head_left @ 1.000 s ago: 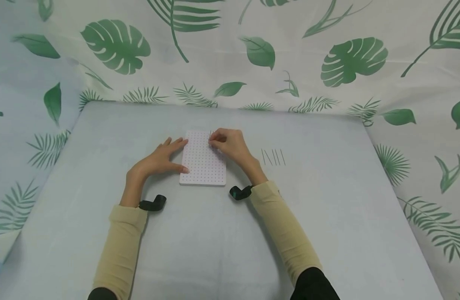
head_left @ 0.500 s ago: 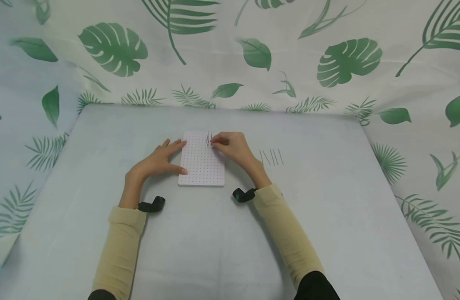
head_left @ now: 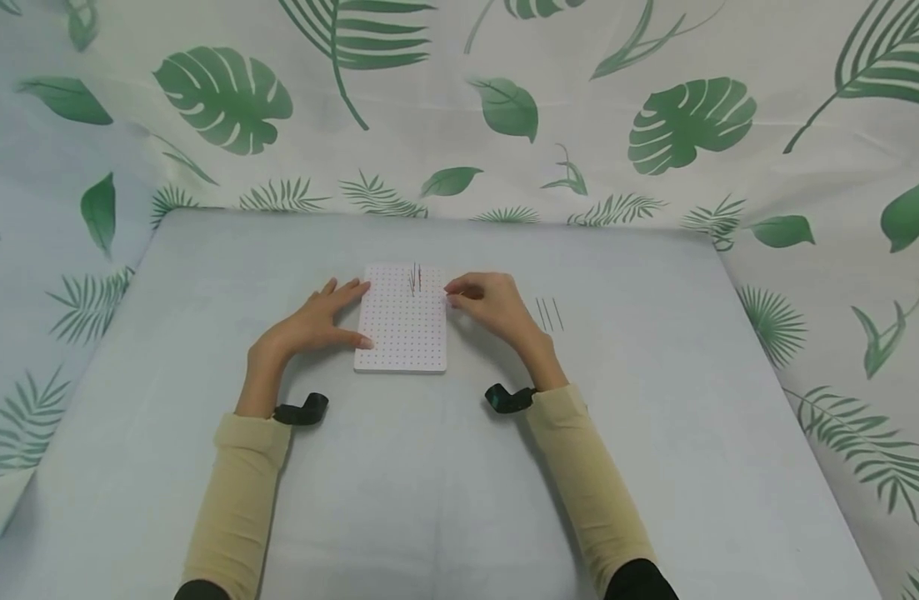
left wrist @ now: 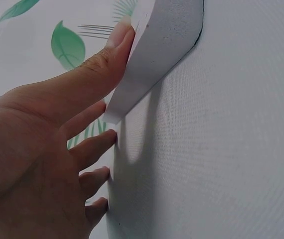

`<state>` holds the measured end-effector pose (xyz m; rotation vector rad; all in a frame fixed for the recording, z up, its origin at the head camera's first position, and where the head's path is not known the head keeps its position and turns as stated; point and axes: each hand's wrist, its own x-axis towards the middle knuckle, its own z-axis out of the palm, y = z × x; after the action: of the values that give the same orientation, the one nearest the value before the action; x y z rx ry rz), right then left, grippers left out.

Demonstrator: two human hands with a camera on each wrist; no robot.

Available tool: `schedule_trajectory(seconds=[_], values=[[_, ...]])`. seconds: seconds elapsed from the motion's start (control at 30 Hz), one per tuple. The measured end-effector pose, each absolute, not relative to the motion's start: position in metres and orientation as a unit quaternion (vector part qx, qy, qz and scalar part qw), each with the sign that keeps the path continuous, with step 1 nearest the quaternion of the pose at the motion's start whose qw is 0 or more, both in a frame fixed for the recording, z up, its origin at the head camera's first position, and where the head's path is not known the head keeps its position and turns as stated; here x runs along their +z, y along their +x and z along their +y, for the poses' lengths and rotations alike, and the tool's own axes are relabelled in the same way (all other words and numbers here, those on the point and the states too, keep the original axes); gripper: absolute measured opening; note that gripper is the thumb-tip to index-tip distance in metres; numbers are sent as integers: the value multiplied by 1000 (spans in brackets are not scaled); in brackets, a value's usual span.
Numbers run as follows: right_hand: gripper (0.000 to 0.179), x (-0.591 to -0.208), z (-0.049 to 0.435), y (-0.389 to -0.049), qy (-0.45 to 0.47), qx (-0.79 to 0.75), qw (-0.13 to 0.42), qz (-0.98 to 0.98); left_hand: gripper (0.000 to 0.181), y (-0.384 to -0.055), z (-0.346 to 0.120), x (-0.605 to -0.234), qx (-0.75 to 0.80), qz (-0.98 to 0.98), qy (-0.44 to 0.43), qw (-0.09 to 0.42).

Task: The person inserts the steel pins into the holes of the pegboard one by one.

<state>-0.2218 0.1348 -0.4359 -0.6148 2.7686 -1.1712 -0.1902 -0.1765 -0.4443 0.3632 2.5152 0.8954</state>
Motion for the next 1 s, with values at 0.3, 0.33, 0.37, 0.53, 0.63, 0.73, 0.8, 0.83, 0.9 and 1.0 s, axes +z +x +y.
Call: schedule_trajectory(seconds=[0.3,0.33,0.37,0.53,0.63,0.73,0.8,0.83,0.9,1.0], values=[[19,-440,159,-220,-172,-383,45,906,103,-191,-174,-444,329,908,131,225],[20,-439,162,-220,-167,-382,48,908,103,-191,-173,-444,330,907,132,225],[20,-439,164,-221,-163,-382,49,908,103,-191,-173,-444,330,907,133,225],[20,-439,174,-222,-152,-381,60,910,103,-192,-172,-444,330,906,138,225],[21,-438,179,-222,-146,-383,71,910,103,-191,-173,-444,327,907,137,226],[22,-438,183,-223,-141,-388,81,907,103,-190,-174,-443,325,909,135,225],[23,-438,185,-224,-141,-392,88,905,103,-190,-175,-442,323,910,134,224],[23,-437,186,-224,-142,-391,90,905,103,-189,-175,-442,323,910,134,224],[23,-437,188,-226,-145,-385,93,907,102,-190,-175,-442,321,910,134,225],[24,-436,193,-227,-148,-373,96,911,103,-189,-175,-442,321,910,134,225]])
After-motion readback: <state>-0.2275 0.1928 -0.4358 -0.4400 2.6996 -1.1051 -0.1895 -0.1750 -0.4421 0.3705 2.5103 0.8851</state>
